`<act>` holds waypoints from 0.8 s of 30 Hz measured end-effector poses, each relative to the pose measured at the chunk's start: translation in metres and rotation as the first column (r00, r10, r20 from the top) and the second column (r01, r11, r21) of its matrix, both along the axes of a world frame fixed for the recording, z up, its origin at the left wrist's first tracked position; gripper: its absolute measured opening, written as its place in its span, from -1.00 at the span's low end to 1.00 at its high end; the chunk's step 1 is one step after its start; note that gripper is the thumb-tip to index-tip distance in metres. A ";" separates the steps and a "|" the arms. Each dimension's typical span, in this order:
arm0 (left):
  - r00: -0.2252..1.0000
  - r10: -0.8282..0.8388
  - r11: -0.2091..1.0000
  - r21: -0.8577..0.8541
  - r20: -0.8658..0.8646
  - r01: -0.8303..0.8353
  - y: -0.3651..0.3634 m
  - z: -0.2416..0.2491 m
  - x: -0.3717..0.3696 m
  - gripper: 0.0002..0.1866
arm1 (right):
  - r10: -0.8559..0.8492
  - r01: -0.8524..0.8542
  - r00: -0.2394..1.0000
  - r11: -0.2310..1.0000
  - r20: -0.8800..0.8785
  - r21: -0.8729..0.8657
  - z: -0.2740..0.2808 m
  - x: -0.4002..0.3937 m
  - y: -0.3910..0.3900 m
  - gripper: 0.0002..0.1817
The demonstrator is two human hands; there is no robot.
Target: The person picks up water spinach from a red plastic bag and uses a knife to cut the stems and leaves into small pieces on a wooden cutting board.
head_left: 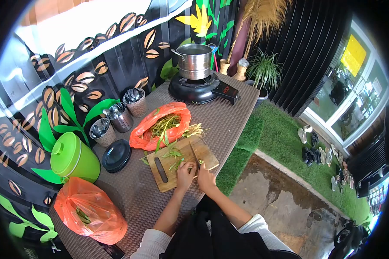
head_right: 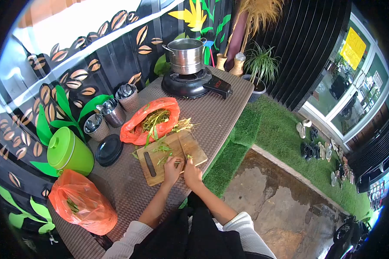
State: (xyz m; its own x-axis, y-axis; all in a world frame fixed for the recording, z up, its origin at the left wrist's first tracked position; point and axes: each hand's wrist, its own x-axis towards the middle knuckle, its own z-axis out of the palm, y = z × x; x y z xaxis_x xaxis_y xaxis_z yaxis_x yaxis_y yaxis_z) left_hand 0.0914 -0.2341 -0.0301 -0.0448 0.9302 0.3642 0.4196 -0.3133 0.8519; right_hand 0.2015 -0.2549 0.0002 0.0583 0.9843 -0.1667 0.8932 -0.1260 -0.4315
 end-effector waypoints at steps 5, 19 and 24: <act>0.994 -0.092 0.994 0.055 -0.056 0.095 -0.001 0.004 -0.001 -0.91 | 0.019 -0.020 1.000 0.999 -0.022 -0.027 0.003 0.013 0.010 -0.70; 0.997 -0.070 0.997 -0.017 0.029 0.071 0.000 0.005 -0.002 -0.87 | 0.058 -0.060 0.997 0.998 0.053 0.021 0.000 0.006 0.009 -0.60; 0.995 -0.067 0.997 -0.025 0.069 0.069 0.000 0.002 -0.001 -0.86 | 0.108 -0.107 0.993 0.994 0.046 -0.014 0.010 0.007 -0.004 -0.55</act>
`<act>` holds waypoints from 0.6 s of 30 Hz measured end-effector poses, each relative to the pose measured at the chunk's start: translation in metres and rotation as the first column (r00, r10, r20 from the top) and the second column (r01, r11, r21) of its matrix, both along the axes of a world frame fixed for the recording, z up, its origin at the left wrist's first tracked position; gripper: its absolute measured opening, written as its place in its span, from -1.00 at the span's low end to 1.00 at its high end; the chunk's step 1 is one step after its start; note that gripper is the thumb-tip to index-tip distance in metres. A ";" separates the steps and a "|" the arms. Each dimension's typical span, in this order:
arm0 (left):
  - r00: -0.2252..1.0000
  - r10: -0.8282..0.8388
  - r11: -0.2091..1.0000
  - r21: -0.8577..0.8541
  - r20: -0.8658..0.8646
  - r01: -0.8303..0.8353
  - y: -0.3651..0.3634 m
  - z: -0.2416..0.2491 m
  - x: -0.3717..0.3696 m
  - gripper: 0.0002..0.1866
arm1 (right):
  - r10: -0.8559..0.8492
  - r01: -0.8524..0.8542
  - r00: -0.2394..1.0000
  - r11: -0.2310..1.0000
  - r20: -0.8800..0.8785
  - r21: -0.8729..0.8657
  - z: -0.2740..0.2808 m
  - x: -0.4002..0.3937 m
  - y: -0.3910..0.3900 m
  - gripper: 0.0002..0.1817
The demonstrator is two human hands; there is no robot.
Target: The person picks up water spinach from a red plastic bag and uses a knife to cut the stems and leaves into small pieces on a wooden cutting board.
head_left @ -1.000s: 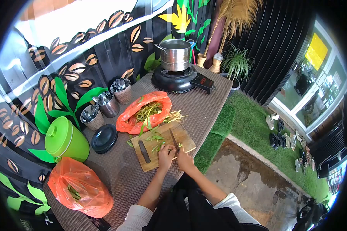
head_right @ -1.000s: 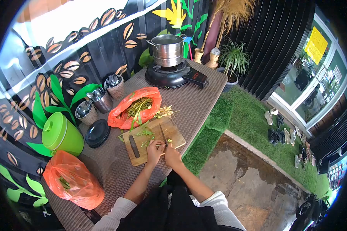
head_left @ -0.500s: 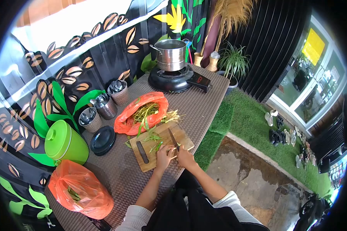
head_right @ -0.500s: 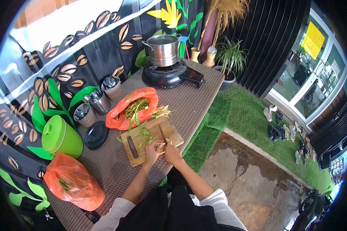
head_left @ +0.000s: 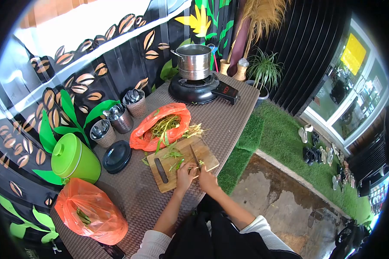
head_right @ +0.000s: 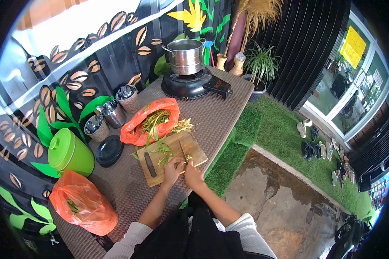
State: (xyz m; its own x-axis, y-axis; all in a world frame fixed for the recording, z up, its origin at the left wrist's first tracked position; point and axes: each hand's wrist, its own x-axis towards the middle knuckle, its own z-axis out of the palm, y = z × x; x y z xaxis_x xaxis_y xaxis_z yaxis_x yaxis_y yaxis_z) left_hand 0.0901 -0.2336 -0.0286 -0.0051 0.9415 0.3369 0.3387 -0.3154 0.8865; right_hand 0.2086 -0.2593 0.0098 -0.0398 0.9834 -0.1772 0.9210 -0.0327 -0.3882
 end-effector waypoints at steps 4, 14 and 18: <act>1.000 0.011 1.000 -0.010 -0.008 -0.011 -0.001 0.003 0.001 -0.86 | -0.062 0.062 0.998 0.998 -0.031 -0.014 -0.019 -0.001 0.013 -0.59; 0.999 0.034 0.999 -0.009 -0.009 -0.034 -0.003 0.003 0.000 -0.87 | -0.061 0.060 0.998 0.996 -0.029 -0.063 -0.006 -0.005 0.004 -0.58; 0.999 0.039 0.998 -0.044 0.034 -0.038 0.000 -0.001 0.000 -0.87 | -0.062 0.058 0.996 0.997 -0.068 -0.057 -0.005 -0.003 0.002 -0.55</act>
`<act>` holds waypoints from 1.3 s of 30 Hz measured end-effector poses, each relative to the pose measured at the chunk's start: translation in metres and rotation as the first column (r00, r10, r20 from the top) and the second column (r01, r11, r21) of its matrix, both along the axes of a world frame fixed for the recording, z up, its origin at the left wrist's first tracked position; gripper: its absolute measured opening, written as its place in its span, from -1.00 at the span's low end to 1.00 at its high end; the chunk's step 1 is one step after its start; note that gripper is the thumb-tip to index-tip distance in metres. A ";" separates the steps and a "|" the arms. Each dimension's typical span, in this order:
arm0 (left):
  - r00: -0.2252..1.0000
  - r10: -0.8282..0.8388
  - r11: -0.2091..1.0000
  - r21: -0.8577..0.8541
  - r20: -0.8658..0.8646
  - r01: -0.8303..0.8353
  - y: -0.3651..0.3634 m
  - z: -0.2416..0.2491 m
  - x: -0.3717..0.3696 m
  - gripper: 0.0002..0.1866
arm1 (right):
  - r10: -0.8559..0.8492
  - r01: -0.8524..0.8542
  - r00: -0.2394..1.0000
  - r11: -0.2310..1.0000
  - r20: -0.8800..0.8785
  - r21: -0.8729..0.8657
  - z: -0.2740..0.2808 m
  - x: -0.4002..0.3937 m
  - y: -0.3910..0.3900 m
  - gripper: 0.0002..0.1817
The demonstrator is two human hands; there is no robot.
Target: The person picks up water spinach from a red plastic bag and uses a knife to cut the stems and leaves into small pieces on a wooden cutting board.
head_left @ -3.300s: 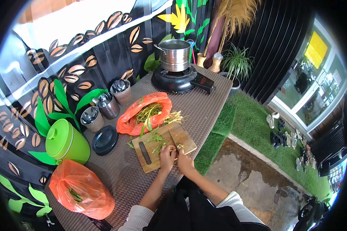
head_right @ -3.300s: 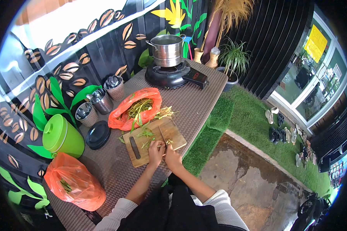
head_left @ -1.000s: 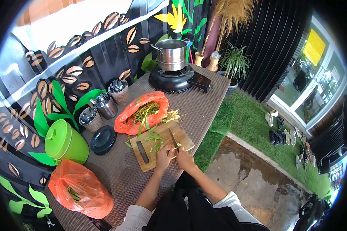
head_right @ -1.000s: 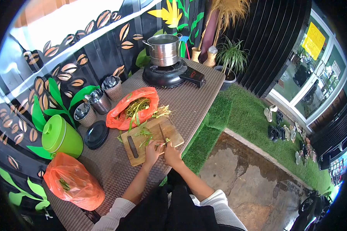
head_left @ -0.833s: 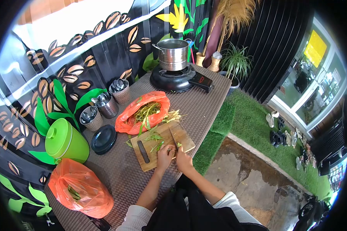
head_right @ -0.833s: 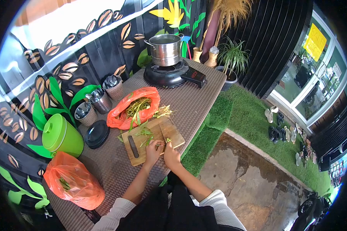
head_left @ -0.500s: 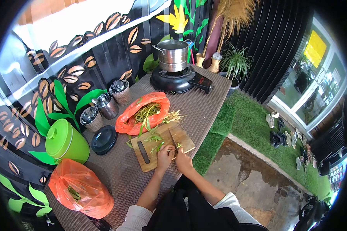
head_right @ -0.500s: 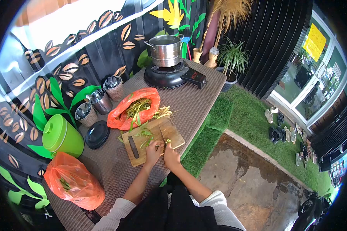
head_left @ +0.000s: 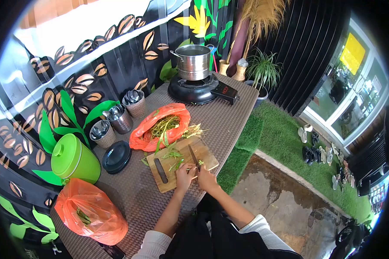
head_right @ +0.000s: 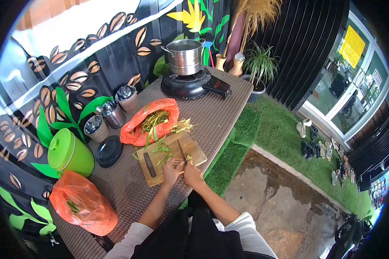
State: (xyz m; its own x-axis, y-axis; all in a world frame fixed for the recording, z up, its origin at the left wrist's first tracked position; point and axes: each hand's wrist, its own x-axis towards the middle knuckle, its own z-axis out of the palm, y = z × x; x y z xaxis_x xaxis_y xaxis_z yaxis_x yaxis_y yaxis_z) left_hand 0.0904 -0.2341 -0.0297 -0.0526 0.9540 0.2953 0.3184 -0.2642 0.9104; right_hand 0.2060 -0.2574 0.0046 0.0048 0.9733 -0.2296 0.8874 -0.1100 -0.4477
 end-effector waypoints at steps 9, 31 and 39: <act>0.988 0.114 0.988 0.115 -0.106 -0.101 -0.002 0.001 -0.001 -0.87 | -0.059 0.059 0.998 0.998 0.014 0.039 -0.007 0.002 0.010 -0.65; 0.933 0.074 0.976 0.216 -0.353 0.005 -0.002 0.002 0.001 -0.89 | 0.026 -0.027 0.998 0.999 0.052 0.020 0.008 0.009 0.002 -0.64; 0.939 0.076 0.976 0.219 -0.335 -0.001 -0.001 -0.003 0.000 -0.90 | 0.057 -0.059 0.997 0.997 0.051 0.041 -0.007 0.013 0.018 -0.60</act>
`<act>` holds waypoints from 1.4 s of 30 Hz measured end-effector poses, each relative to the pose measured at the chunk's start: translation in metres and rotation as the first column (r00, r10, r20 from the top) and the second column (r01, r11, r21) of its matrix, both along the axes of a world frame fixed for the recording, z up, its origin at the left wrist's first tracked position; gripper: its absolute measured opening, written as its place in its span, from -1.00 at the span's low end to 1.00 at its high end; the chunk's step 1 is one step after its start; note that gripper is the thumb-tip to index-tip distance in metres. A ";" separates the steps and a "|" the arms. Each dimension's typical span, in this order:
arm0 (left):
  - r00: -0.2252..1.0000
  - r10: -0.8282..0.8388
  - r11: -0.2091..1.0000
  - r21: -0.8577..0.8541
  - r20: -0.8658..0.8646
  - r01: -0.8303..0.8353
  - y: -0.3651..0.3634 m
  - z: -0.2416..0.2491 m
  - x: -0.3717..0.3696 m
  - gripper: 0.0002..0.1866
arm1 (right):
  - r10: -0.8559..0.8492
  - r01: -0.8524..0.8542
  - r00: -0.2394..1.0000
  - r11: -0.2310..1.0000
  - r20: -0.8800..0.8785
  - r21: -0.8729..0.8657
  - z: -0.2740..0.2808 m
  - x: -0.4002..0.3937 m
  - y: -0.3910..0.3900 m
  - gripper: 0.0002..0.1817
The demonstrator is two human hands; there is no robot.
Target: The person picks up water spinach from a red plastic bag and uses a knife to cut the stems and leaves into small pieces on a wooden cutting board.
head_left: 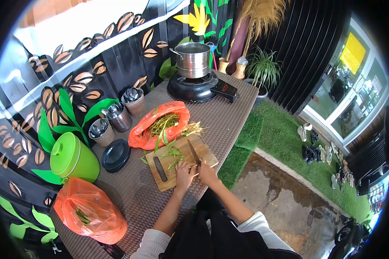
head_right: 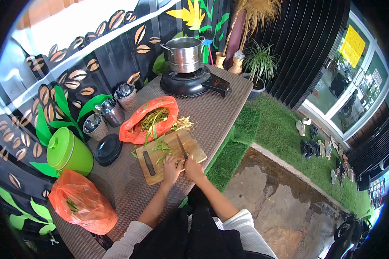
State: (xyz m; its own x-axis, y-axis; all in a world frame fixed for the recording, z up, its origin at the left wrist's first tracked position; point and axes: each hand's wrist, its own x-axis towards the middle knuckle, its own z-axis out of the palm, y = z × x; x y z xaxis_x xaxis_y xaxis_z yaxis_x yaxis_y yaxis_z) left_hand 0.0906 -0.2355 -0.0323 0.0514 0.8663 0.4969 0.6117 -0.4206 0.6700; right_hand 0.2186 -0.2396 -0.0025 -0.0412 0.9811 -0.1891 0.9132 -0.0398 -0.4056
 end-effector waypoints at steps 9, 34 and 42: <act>1.000 0.002 0.999 -0.032 0.025 -0.001 0.002 0.000 -0.002 -0.90 | -0.074 0.074 0.997 0.997 0.021 -0.025 0.009 -0.018 -0.013 -0.40; 0.998 0.002 1.000 -0.008 0.061 -0.001 -0.004 0.007 0.001 -0.83 | 0.000 0.003 0.999 0.998 -0.043 0.056 0.013 -0.011 -0.013 -0.59; 0.999 0.024 1.000 0.001 0.038 -0.024 -0.004 0.000 0.000 -0.90 | -0.009 0.008 0.999 1.000 -0.039 -0.023 0.000 -0.014 -0.007 -0.55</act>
